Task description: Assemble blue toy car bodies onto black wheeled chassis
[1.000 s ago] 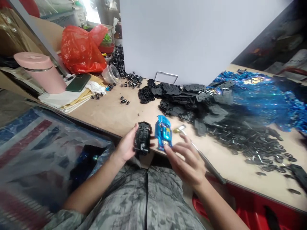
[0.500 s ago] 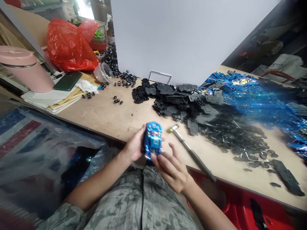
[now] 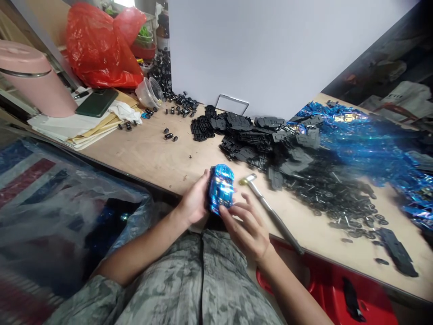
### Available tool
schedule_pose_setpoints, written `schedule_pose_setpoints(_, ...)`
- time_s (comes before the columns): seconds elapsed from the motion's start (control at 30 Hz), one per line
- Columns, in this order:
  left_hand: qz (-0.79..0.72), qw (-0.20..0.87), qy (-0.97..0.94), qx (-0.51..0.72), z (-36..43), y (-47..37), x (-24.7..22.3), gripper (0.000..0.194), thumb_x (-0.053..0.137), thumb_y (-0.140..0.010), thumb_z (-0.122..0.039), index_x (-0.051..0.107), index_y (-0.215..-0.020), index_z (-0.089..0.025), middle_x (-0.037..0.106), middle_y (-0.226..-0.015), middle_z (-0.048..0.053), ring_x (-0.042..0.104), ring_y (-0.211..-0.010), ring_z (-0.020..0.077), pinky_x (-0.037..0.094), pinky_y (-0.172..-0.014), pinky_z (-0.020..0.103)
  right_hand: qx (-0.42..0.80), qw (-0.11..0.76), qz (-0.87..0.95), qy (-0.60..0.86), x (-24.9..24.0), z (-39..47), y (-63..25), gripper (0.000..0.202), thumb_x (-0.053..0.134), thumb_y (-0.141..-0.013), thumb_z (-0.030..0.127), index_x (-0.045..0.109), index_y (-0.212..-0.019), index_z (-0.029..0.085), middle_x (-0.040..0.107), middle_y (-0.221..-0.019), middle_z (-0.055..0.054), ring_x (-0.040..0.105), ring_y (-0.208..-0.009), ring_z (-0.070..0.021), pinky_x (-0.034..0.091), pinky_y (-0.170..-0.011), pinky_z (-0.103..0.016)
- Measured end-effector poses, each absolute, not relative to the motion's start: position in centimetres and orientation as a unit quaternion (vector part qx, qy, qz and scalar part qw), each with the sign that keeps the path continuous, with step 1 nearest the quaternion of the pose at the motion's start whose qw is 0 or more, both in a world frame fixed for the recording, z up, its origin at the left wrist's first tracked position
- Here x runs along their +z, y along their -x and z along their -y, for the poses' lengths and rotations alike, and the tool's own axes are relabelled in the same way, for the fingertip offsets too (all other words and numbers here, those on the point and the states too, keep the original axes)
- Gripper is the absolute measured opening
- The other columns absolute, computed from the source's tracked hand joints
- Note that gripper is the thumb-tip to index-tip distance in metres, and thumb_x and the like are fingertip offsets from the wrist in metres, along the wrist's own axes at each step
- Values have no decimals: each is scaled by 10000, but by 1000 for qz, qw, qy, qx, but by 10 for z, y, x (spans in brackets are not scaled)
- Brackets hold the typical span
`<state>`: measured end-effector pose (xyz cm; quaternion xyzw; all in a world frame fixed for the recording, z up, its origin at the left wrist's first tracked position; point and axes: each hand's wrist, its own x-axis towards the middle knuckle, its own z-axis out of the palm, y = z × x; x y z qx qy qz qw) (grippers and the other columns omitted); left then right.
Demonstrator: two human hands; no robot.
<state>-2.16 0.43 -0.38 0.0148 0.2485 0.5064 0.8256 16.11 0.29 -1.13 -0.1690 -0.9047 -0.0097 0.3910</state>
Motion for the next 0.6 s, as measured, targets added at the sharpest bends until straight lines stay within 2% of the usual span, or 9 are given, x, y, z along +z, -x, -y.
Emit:
schedule_pose_setpoints(0.27,-253,822,-27,510,-2,24,-2,735,267,-1047,-592,572,-1437,-49,782,-1071,216,767,-925,303,565,-897,409,-15,350,926,140,-4,-5,-161,364,634,-929,44,664,-1289,89,709,-968,-92,690,-1010,-216,511,-1107,-595)
schedule_pose_setpoints(0.4,-243,826,-21,509,-2,26,-6,753,246,-1046,-600,585,-1421,-41,780,-1086,215,762,-962,298,553,-929,398,-9,348,927,137,-7,-8,-162,386,634,-934,63,656,-1316,116,709,-978,-89,686,-1027,-219,505,-1109,-600)
schedule_pose_setpoints(0.6,-258,815,-4,519,-2,26,2,664,305,-1062,-538,565,-1445,-62,783,-1102,180,755,-954,272,533,-974,393,15,367,920,134,-7,-9,-160,445,649,-896,-2,652,-1333,84,690,-976,-97,680,-1000,-209,520,-1102,-565)
